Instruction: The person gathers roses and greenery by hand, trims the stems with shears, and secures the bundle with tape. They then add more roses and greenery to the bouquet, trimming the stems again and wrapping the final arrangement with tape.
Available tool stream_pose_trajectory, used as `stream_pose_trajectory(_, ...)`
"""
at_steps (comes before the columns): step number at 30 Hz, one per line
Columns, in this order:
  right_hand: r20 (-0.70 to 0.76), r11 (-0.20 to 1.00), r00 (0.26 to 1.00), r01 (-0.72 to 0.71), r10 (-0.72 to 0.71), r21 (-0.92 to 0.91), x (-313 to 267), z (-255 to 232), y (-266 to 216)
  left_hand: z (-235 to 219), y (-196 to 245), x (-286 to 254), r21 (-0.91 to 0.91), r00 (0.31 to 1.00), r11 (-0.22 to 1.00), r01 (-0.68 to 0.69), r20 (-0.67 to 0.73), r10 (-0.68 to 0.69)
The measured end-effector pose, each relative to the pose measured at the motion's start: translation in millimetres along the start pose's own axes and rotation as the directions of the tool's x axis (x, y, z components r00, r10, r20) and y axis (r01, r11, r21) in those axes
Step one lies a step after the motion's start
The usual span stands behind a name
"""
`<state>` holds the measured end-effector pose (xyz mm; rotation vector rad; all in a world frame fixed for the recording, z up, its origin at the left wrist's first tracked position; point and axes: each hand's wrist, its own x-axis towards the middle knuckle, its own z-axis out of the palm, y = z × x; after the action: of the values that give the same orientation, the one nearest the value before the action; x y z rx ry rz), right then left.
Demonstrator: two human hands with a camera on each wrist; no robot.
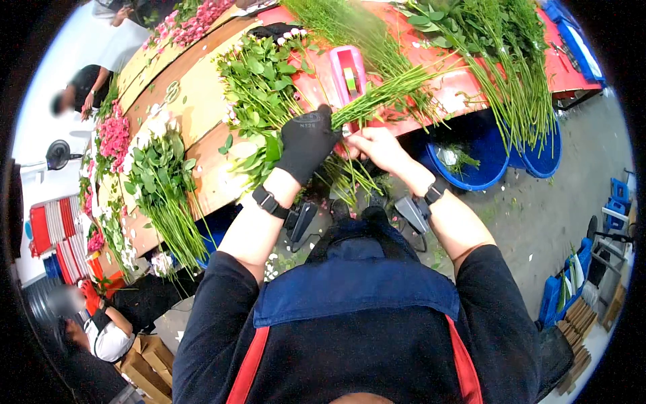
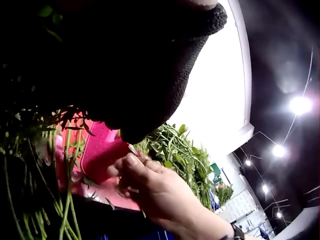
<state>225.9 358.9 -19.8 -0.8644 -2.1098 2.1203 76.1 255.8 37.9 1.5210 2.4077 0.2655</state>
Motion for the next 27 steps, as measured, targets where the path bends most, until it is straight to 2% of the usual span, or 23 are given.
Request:
stream_pose_trajectory(2,-0.048,0.988,0.991,-0.122,0.127,0.089,-25.1,15.6,-51.6,-3.9,0.0,-1.0,0.060,0.999,0.997,0.040,0.007,-0.041)
stream_pose_trajectory(3,-0.068,0.974,0.993,-0.080,0.096,0.213,-25.9,20.4,-51.1,-8.7,1.5,-6.4,0.039,0.996,0.999,-0.003,0.087,0.000)
stream_pose_trajectory(4,-0.073,0.961,0.993,-0.074,0.096,0.265,-25.5,20.8,-45.4,-11.7,2.0,-13.9,0.033,0.995,0.996,-0.080,0.070,0.077)
stream_pose_trajectory(6,-0.005,0.817,0.977,-0.175,0.213,0.550,-37.6,27.6,-62.4,-19.9,1.5,-31.4,0.027,0.974,0.974,-0.227,0.037,0.226)
stream_pose_trajectory(7,-0.005,0.708,0.988,-0.107,0.154,0.698,-50.5,32.2,-80.2,-31.2,0.1,-37.5,-0.140,0.979,0.978,-0.155,0.109,0.171)
stream_pose_trajectory(8,0.045,0.653,0.996,-0.087,0.082,0.753,-56.9,30.6,-89.4,-27.8,-11.0,-41.6,-0.218,0.972,0.955,-0.201,0.073,0.221)
stream_pose_trajectory(10,0.027,0.770,0.999,-0.042,0.032,0.637,-77.1,25.4,-84.9,-15.3,-37.5,-49.0,-0.363,0.953,0.886,-0.287,-0.014,0.303)
stream_pose_trajectory(11,0.002,0.915,1.000,0.000,-0.001,0.404,-86.1,24.5,-78.8,-45.9,-31.3,-51.8,-0.554,0.908,0.833,0.017,0.357,0.219)
stream_pose_trajectory(12,-0.046,0.983,0.999,0.007,0.002,0.182,-93.4,27.7,-72.4,-59.9,-33.1,-53.9,-0.626,0.848,0.773,0.102,0.461,0.262)
stream_pose_trajectory(14,-0.228,0.990,0.971,0.097,-0.072,0.103,-94.1,47.5,-45.1,-52.3,-46.3,-60.0,-0.729,0.716,0.616,0.298,0.597,0.361)
stream_pose_trajectory(15,-0.193,0.907,0.904,0.328,-0.383,-0.264,-87.9,46.1,-35.6,-51.7,-49.6,-63.7,-0.758,0.672,0.595,0.268,0.589,0.449)
stream_pose_trajectory(16,-0.178,0.903,0.933,0.235,-0.314,-0.360,-83.6,49.5,-29.3,-51.9,-50.1,-66.8,-0.786,0.618,0.571,0.235,0.575,0.537)
stream_pose_trajectory(17,-0.179,0.779,0.822,0.411,-0.541,-0.473,-73.8,64.6,-50.8,-52.4,-46.4,-71.0,-0.817,0.585,0.529,0.228,0.549,0.597)
stream_pose_trajectory(18,-0.244,0.903,0.869,0.408,-0.430,-0.135,-66.2,72.8,-53.3,-47.1,-45.4,-73.2,-0.927,0.505,0.323,0.192,0.375,0.777)
stream_pose_trajectory(19,-0.306,0.896,0.900,0.384,-0.310,0.225,-58.2,80.7,-55.8,-38.5,-44.9,-78.2,-0.945,0.575,0.326,-0.011,0.260,0.776)
stream_pose_trajectory(21,-0.166,0.834,0.980,0.185,-0.114,0.520,-52.7,76.4,-33.6,-43.9,-40.3,-87.1,-0.920,0.655,0.367,-0.136,0.195,0.730)
stream_pose_trajectory(22,-0.172,0.946,0.932,0.324,-0.319,0.001,-56.8,72.1,-27.1,-53.4,-39.9,-85.0,-0.881,0.649,0.450,0.147,0.429,0.628)
stream_pose_trajectory(23,-0.072,0.773,0.881,0.368,-0.467,-0.517,-61.8,69.6,-28.5,-64.0,-38.9,-83.1,-0.767,0.600,0.486,0.420,0.636,0.485)
stream_pose_trajectory(24,-0.123,0.722,0.806,0.435,-0.578,-0.538,-68.8,70.7,-41.0,-68.1,-43.2,-77.4,-0.785,0.577,0.414,0.462,0.620,0.531)
stream_pose_trajectory(26,-0.101,0.860,0.902,0.359,-0.419,-0.362,-74.4,67.6,-54.2,-74.9,-34.3,-74.9,-0.801,0.797,0.568,0.188,0.463,0.388)
stream_pose_trajectory(27,-0.147,0.973,0.977,0.125,-0.155,-0.191,-74.2,69.7,-55.9,-63.9,-36.6,-71.5,-0.728,0.868,0.685,0.009,0.345,0.356)
